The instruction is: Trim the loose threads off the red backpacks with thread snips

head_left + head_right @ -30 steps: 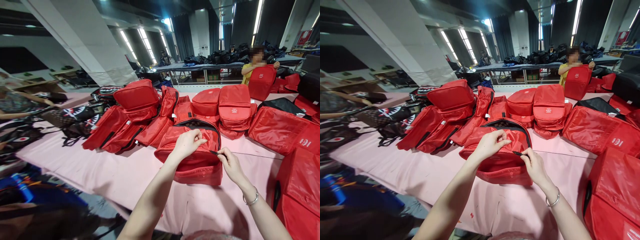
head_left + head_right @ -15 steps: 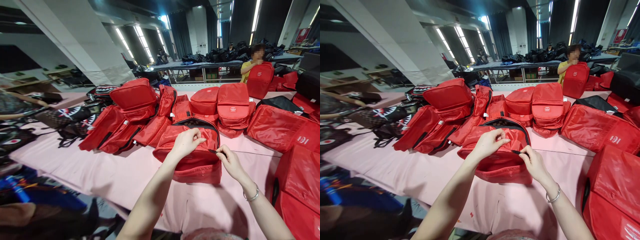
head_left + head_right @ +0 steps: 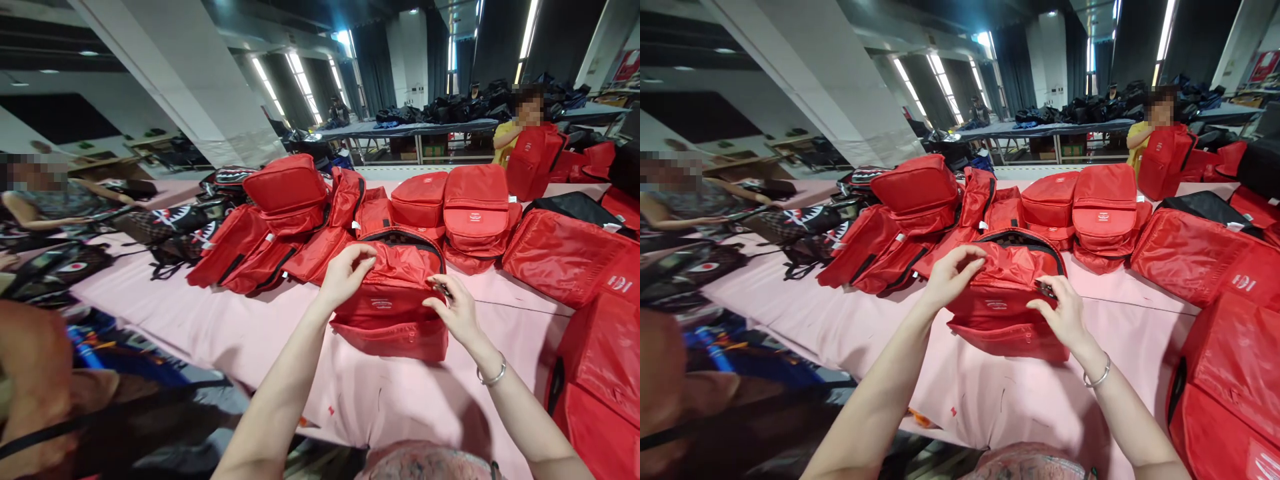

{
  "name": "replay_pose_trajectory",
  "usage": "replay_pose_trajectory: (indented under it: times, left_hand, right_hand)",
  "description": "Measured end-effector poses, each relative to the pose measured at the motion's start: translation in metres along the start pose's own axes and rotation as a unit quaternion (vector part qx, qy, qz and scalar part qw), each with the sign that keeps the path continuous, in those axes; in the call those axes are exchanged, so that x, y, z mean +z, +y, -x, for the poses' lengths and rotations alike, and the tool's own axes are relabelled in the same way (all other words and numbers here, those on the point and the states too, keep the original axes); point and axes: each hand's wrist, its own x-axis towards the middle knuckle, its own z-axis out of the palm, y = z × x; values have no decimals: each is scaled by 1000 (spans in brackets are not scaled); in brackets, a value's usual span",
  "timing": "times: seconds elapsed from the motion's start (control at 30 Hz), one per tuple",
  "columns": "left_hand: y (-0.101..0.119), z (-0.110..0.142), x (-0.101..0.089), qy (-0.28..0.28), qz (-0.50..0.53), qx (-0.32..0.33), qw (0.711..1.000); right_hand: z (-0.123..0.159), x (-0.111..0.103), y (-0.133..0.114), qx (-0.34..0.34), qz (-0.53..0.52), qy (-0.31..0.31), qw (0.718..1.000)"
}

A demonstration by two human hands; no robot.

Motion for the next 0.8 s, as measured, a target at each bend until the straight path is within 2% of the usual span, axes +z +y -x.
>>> replay_pose_trajectory:
  times: [0.13, 0.23, 0.3, 0.4, 0.53, 0.63, 0.73, 0.8]
  left_hand:
    - [-6, 12, -6, -20, -8, 53, 998]
    - [-7, 15, -5, -58, -30, 108, 992]
    - [-7, 15, -3, -60, -54, 123, 989]
    - [-5, 15, 1, -55, -94, 101, 989]
    - [5, 11, 5, -70, -131, 28, 988]
    - [12, 8, 4, -104, -128, -6, 986]
    - [15, 6, 1, -127, -112, -6, 985]
    - [16, 5, -1, -129, -108, -5, 986]
  right_hand:
    - [-13, 15, -9, -56, 65, -7, 996]
    - [-22, 23, -10, -64, 113, 8, 992]
    - [-29, 24, -9, -56, 132, -2, 990]
    - [-40, 21, -8, -37, 126, -44, 990]
    - [-46, 14, -9, -6, 131, -93, 987]
    - [-39, 11, -13, -20, 161, -64, 985]
    - [-31, 10, -17, -78, 204, -2, 976]
    - [-27, 8, -19, -117, 246, 12, 962]
